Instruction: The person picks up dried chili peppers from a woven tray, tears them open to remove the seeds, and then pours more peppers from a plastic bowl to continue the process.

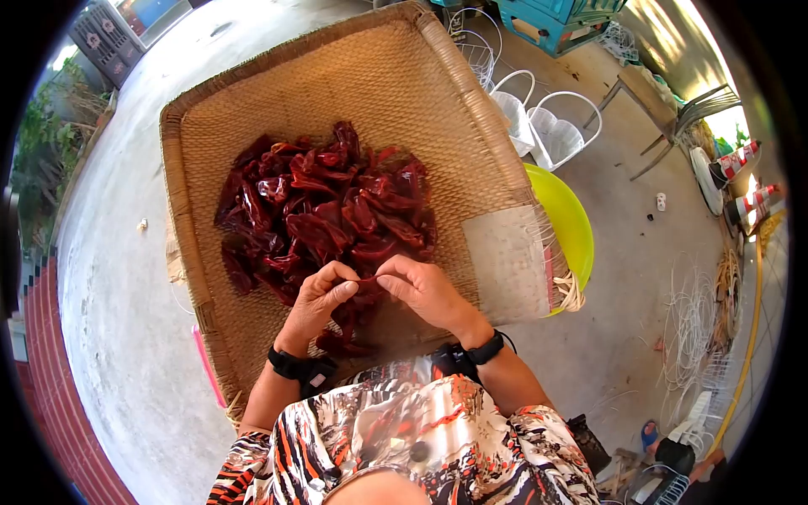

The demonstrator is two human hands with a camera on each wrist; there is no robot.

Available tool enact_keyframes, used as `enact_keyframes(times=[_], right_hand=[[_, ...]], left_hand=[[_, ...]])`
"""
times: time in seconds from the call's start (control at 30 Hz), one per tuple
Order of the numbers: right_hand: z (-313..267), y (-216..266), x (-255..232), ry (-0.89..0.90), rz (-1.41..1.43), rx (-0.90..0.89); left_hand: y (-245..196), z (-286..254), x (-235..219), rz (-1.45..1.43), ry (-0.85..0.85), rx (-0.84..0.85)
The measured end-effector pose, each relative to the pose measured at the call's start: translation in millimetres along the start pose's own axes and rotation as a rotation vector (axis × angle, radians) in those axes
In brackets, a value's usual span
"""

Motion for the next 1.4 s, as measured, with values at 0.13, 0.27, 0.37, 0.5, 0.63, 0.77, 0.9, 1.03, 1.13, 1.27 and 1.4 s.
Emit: enact_keyframes(times=[0.13,0.27,0.37,0.5,0.63,0.77,0.9,1.03,1.13,1.27,1.4], right_hand=[[-4,-3,-4,-0.002,0.186,0.134],[-10,6,-25,-0.153,0.244,0.027],[-24,6,-65,-0.549,0.519,-0.088],[-47,-30,-133,-0.657,1.132,-0.328],[-69,-46,-169,-0.601,1.551,-0.387],[-73,-48,-168,-0.533,1.596,-0.422],[-61,-32,-146,-0.549,1.426,-0.342],[-39,-7,-88,-0.537,0.887,-0.073],[-21,5,-51,-0.38,0.386,0.055],[-6,12,-19,-0.057,0.196,0.046],[-11,37,4,0.227,-0.152,-0.12]], left_hand=[[-5,0,-2,-0.062,0.023,-0.055],[-11,1,3,-0.031,-0.074,0.078],[-11,0,-8,-0.1,-0.108,0.031],[-24,-4,-26,-0.089,-0.007,0.037],[-52,-13,-38,0.465,0.231,-0.14],[-42,-29,-51,1.061,0.346,-0.164],[-52,-35,-45,1.181,0.31,-0.212],[-33,-50,-34,1.384,0.236,-0.087],[-25,-54,-30,1.324,0.261,-0.007],[-53,-56,-30,1.104,0.272,-0.07],[-77,-47,-25,0.857,0.183,-0.045]])
Point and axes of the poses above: each hand's wrist, its own z-axis towards the middle knuckle, its own x-axis out of the palm, y = z × x, the point moved 1 cm from there along z, towards the middle knuckle, and after that the axes turned 8 degrees about z, right-handed, at the moved point
